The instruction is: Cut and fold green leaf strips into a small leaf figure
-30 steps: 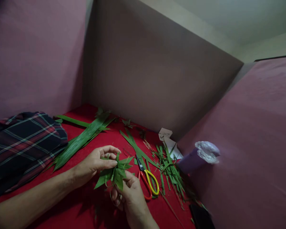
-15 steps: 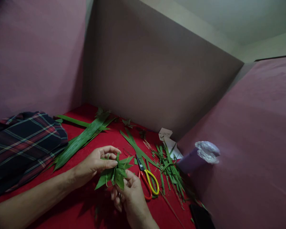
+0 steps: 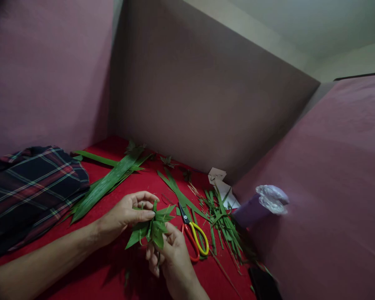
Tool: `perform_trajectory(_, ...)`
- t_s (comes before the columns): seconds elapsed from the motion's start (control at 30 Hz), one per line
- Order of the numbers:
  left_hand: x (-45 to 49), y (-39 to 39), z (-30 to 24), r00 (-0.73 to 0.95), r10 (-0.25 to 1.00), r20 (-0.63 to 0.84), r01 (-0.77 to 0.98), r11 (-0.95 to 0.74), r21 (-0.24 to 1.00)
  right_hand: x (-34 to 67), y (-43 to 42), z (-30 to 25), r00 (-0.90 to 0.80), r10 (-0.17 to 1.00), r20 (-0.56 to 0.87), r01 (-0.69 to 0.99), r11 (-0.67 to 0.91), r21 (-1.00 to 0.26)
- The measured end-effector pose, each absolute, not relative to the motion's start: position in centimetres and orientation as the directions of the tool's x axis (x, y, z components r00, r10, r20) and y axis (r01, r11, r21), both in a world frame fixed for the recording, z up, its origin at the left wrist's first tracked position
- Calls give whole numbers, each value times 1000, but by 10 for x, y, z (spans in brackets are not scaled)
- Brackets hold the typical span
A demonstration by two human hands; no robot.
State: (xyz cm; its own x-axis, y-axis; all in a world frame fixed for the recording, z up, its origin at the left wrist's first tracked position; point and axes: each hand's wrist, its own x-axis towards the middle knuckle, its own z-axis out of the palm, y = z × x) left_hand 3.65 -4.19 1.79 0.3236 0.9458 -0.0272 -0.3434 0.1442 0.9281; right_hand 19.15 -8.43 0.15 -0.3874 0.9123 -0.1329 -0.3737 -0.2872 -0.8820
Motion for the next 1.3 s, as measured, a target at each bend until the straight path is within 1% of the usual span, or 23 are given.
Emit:
perform_trajectory(0.17,37,-42,18,311,950,-28,-356,144,923,193,-84,-1,-358,927,-111,-380,-253,-890)
perform_trajectory(0.4,38,-44,24,292,955,-42,-331,142,933,193,-85,-1,-353,931,-95,-343,-224,-912)
perform_trajectory(0.63,37,-43,22,293,955,-43,-328,143,934,194,-83,-1,-357,929,-95,-330,-221,-918)
perform_trajectory(0.8,36,-42,19,311,950,-31,-348,144,926,194,-83,4,-360,925,-124,-313,-245,-918)
perform_trajectory(1.13,37,-43,20,294,955,-25,-341,129,931,194,-84,3,-342,930,-131,-301,-241,-923)
perform_trajectory(1.3,38,-43,19,300,953,-26,-340,132,931,194,-83,1,-336,936,-109,-305,-217,-927)
